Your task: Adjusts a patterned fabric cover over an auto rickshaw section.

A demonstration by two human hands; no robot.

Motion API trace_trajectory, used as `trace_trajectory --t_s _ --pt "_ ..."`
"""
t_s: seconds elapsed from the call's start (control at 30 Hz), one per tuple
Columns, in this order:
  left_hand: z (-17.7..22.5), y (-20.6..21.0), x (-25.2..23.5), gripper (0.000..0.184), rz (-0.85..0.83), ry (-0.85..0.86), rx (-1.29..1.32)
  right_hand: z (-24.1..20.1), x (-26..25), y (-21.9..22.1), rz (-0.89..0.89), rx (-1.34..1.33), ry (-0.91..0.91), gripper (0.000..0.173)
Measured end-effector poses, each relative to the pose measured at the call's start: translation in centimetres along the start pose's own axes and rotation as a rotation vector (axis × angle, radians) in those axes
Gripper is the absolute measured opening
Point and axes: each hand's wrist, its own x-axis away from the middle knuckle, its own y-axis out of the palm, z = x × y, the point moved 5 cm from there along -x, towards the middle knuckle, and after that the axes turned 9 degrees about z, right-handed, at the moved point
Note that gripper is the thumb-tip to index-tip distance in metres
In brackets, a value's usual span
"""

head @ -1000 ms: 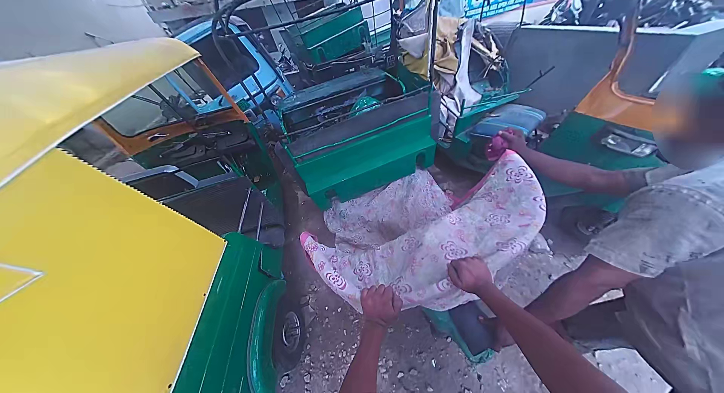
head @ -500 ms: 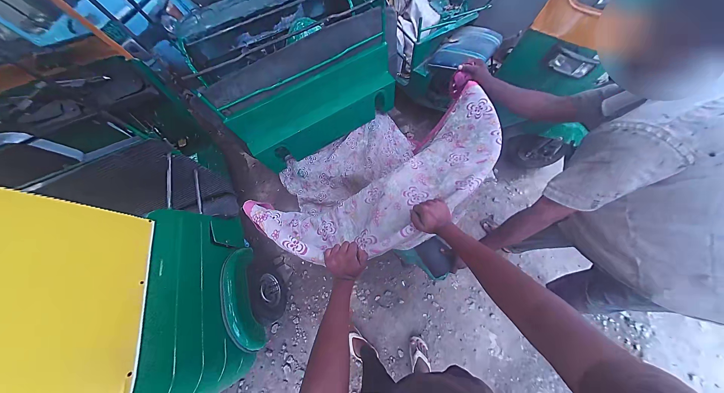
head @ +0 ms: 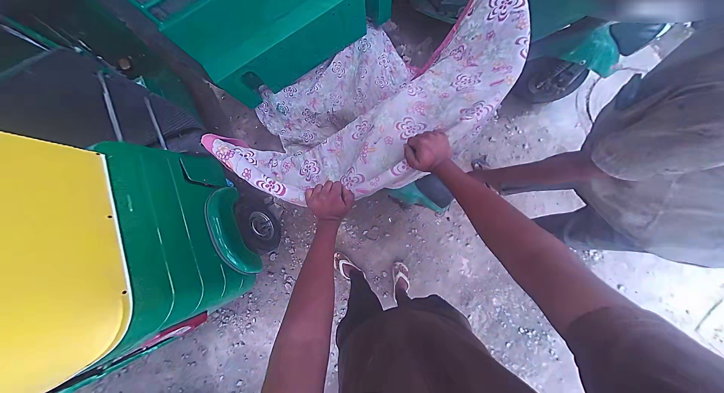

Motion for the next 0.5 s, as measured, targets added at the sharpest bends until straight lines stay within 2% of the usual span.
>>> trace_trajectory --t_s 0.23,0.37,0.43,0.5 --pt "-1.0 -1.1 0.8 0.056 0.021 0.051 0.002 -1.8 1.1 0.0 0.036 -0.045 0.003 0.041" --pt "-1.6 -1.3 0.9 0.059 -0.030 0.050 0.008 -2.5 0.9 0.1 -0.043 -0.092 0.032 0.040" --pt "-1.4 -1.4 1.0 0.060 -0.044 0.039 0.016 -2.2 0.6 0.2 -0.130 -0.146 0.071 0.040" --pt "-1.5 -1.3 0.7 0.061 -0.019 0.063 0.022 -1.7 0.4 -0.9 -0.121 -0.325 0.188 0.032"
